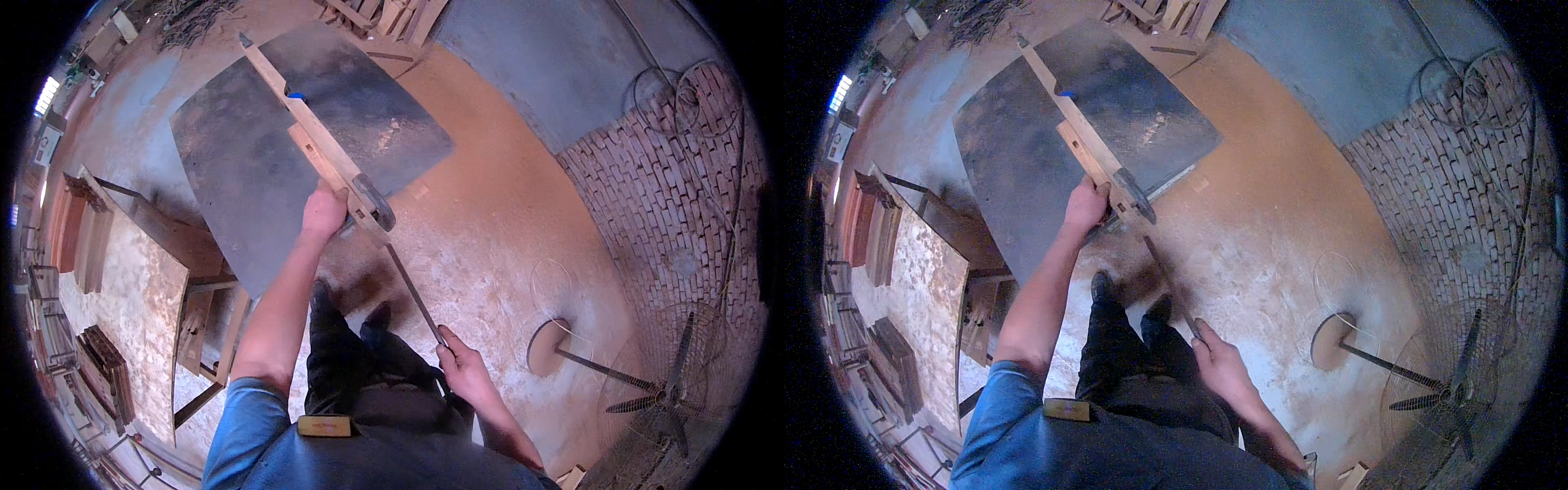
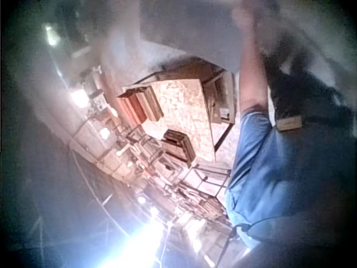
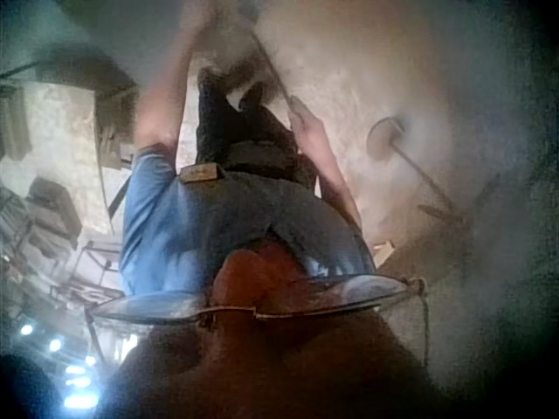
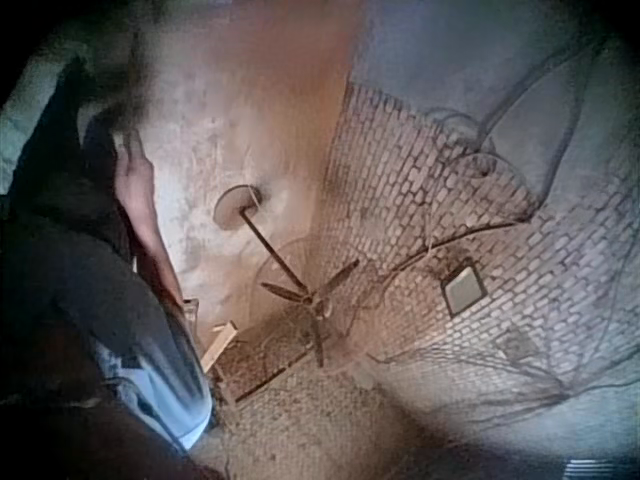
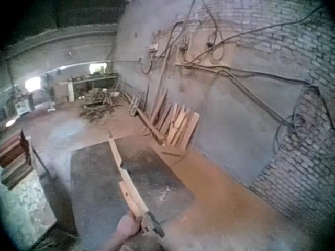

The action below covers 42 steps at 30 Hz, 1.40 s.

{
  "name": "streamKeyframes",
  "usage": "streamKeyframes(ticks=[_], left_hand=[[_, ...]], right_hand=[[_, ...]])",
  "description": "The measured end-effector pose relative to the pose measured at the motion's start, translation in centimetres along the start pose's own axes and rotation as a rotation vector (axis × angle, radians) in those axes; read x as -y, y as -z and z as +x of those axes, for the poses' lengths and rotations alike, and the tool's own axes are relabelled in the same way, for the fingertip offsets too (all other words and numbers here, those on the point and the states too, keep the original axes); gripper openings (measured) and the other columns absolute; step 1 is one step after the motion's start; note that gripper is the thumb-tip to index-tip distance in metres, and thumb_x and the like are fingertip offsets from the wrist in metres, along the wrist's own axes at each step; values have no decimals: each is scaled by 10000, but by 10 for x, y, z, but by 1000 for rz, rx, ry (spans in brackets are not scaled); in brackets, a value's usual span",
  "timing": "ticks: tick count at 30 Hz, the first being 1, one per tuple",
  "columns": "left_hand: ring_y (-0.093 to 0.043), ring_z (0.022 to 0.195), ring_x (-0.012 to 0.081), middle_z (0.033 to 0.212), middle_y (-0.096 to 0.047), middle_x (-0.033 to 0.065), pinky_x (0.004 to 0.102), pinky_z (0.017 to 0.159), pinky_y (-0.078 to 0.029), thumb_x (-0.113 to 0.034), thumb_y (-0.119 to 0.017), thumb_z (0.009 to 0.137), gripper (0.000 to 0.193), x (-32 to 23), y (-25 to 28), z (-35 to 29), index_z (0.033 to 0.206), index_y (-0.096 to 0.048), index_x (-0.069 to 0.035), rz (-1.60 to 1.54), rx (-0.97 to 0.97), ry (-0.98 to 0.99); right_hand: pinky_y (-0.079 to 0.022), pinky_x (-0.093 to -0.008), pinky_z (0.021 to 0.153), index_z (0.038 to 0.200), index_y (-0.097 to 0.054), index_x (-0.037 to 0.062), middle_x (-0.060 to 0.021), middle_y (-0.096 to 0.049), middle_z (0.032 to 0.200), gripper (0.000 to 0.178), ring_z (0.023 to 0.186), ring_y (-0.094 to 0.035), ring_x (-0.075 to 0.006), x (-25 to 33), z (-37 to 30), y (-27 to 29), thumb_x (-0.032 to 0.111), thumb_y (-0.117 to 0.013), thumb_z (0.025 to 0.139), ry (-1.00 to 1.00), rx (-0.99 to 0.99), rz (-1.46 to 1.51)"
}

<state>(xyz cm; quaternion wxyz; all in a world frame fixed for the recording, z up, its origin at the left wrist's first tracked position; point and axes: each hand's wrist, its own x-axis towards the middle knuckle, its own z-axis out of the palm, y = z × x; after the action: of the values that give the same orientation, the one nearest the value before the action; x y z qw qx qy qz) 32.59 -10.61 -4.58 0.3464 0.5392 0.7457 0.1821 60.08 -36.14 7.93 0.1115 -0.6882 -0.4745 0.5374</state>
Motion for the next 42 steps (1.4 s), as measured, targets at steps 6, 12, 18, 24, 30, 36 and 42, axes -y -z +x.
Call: streamKeyframes(ticks=[6, 12, 18, 24, 30, 36, 42], left_hand=[[-611, 993, 496, 1008, -637, 352, 550, 879, -470, -299, -513, 956, 415, -7, -6, -6, 1161, -432, 52, -51, -104, -10], [-620, 967, 497, 956, -641, 358, 547, 864, -482, -255, -490, 965, 374, -7, 0, 3, 1134, -396, 66, -38, -56, 9], [-680, 680, 410, 750, -653, 295, 492, 724, -539, -239, -481, 968, 335, -17, 42, 36, 1051, -418, 79, -106, -26, 53], [-666, 571, 369, 674, -643, 264, 470, 667, -543, -232, -487, 971, 326, -3, 55, 74, 1035, -419, 81, -135, -7, 63], [-677, 573, 351, 728, -663, 265, 453, 633, -552, -229, -488, 977, 322, 5, 76, 114, 1051, -430, 79, -142, 0, 99], [-674, 539, 306, 777, -681, 250, 417, 580, -553, -201, -485, 973, 305, 13, 105, 161, 1085, -459, 81, -190, -54, 110], [-663, 517, 273, 773, -686, 211, 399, 558, -545, -192, -466, 968, 284, 28, 131, 212, 1109, -470, 54, -239, -77, 114]], right_hand=[[-492, -427, 946, 1391, -483, 42, -292, -602, 1212, 447, 1109, -594, -445, 11, 17, 9, 244, -507, 993, -19, 57, -99], [-510, -489, 855, 1388, -487, 43, -317, -635, 1057, 443, 991, -627, -470, 1, 31, -3, 240, -497, 991, 184, -45, -192], [-513, -530, 797, 1404, -474, 54, -342, -636, 908, 462, 903, -632, -496, 47, 65, -11, 265, -483, 994, 106, 14, -254], [-504, -543, 805, 1399, -479, 58, -344, -633, 915, 462, 906, -626, -499, 74, 89, -21, 279, -477, 993, 132, -4, -266], [-513, -509, 810, 1392, -490, 72, -323, -645, 952, 443, 940, -630, -482, 116, 116, -26, 269, -492, 994, 97, 25, -306], [-513, -497, 831, 1372, -513, 69, -325, -643, 983, 425, 971, -628, -476, 156, 153, -42, 266, -494, 995, 113, 28, -302], [-488, -477, 926, 1350, -526, 49, -314, -621, 1125, 410, 1078, -600, -457, 178, 193, -66, 254, -488, 997, 258, -44, -254]])
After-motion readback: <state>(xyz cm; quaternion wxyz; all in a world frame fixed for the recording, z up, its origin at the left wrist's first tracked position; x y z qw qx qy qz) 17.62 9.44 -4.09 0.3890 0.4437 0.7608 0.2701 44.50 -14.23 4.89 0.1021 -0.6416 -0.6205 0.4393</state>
